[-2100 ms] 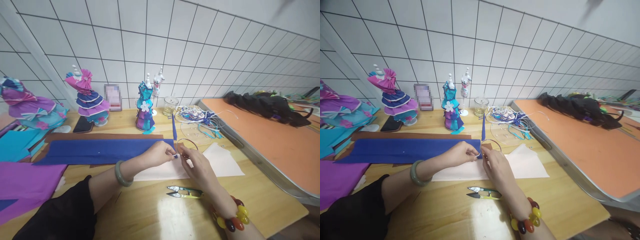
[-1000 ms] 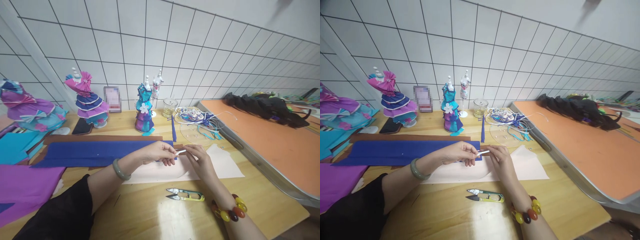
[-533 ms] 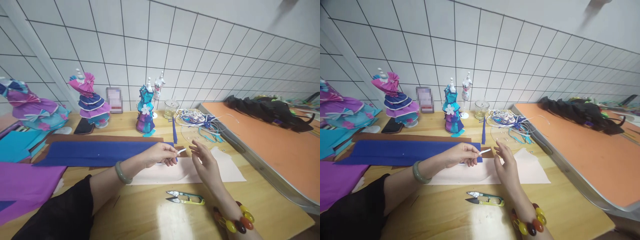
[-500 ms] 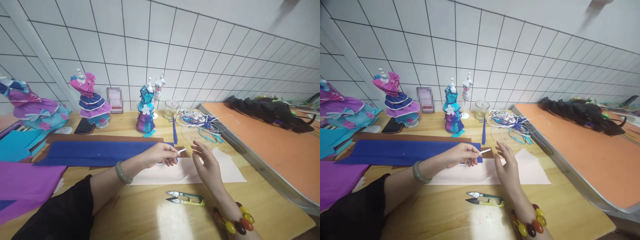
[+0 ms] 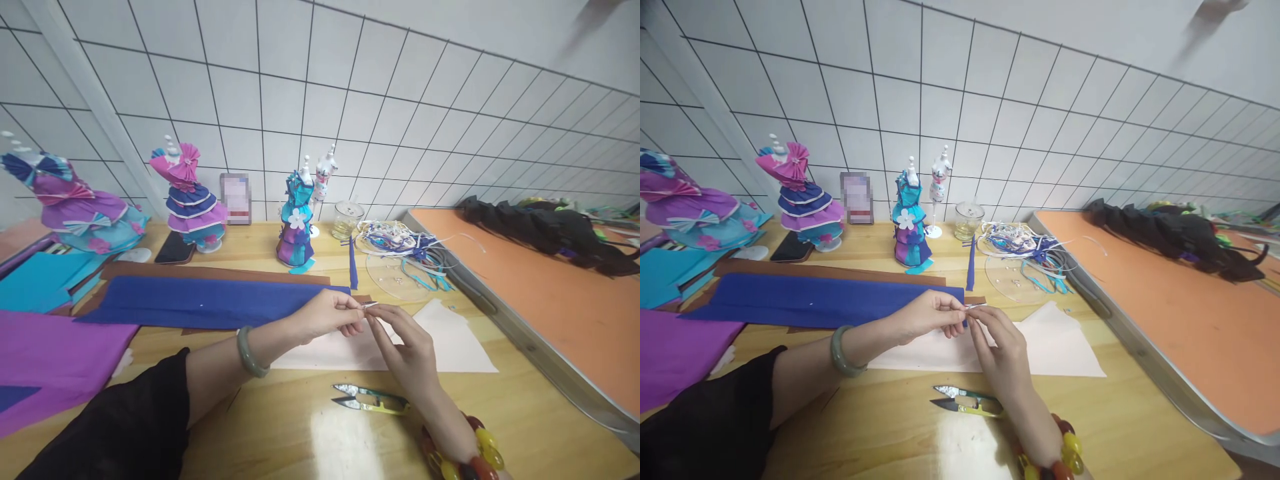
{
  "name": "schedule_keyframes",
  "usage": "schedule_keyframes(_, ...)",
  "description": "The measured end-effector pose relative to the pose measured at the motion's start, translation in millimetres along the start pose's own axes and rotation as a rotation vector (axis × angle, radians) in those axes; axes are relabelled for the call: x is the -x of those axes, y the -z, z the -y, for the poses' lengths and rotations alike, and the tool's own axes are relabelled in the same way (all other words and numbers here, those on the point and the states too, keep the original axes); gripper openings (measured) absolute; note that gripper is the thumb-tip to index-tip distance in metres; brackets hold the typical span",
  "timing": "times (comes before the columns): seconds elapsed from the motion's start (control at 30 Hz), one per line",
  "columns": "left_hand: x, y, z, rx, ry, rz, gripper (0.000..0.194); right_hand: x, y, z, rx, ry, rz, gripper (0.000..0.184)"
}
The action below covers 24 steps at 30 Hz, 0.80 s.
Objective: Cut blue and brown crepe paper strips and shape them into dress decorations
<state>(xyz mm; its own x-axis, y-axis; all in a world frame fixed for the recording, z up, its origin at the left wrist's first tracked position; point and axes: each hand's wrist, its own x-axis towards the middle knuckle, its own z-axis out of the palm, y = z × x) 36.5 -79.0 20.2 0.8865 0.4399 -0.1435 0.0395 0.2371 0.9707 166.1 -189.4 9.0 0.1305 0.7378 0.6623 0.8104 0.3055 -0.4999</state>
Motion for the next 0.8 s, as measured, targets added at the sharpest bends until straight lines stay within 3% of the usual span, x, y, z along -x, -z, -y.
schedule_keyframes(0.57,-7,-1.5,22,-0.268,-0.171,-0.114,0.018,0,-1,-8,0.013,-0.036,0.051,0.014)
schedule_keyframes(0.8,-4,-3.6,13,-0.209,-0.116,-0.086,0.024,0,-3,-9,-0.074,-0.223,0.091,0.013)
